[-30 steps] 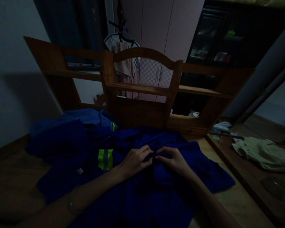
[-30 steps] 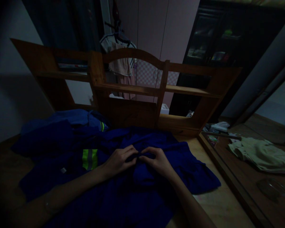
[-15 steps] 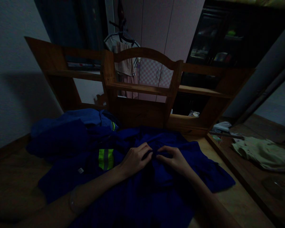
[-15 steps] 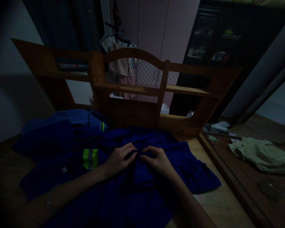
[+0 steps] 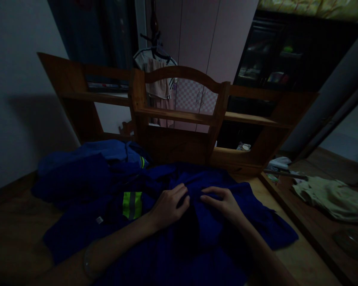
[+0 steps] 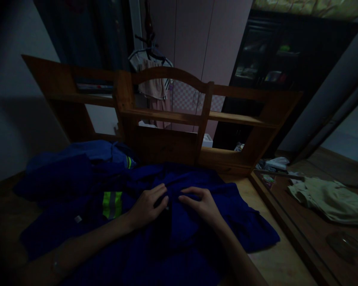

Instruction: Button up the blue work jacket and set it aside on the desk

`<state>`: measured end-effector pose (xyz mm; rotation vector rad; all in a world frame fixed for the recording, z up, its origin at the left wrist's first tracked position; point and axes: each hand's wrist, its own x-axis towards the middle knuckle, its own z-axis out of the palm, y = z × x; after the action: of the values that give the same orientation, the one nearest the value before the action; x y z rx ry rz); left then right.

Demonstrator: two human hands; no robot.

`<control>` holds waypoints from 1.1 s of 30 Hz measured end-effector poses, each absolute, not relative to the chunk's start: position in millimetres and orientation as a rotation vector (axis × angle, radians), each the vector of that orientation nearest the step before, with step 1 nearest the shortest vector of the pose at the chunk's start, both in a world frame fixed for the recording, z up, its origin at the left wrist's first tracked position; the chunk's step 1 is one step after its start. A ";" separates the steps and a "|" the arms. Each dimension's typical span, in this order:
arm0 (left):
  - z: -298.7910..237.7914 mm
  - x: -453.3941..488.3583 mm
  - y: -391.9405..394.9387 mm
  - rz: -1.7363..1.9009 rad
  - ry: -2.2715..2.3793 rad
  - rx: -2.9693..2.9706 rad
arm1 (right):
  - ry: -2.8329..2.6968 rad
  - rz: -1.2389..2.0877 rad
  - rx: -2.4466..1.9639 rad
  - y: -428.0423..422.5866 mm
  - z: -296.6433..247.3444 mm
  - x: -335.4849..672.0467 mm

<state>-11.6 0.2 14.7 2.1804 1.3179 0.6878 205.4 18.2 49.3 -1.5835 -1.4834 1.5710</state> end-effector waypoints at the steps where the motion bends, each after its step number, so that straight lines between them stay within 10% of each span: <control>1: 14.3 -12.8 -0.2 0.703 1.319 2.182 | -1.459 1.570 -1.595 18.8 50.6 206.5; 33: 27.2 -14.9 4.4 0.640 1.072 1.970 | -1.521 1.537 -1.568 19.5 48.4 205.7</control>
<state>-14.9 4.4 27.2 1.9704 1.0716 0.6402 205.7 19.5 48.4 -1.5683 -1.5211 1.5368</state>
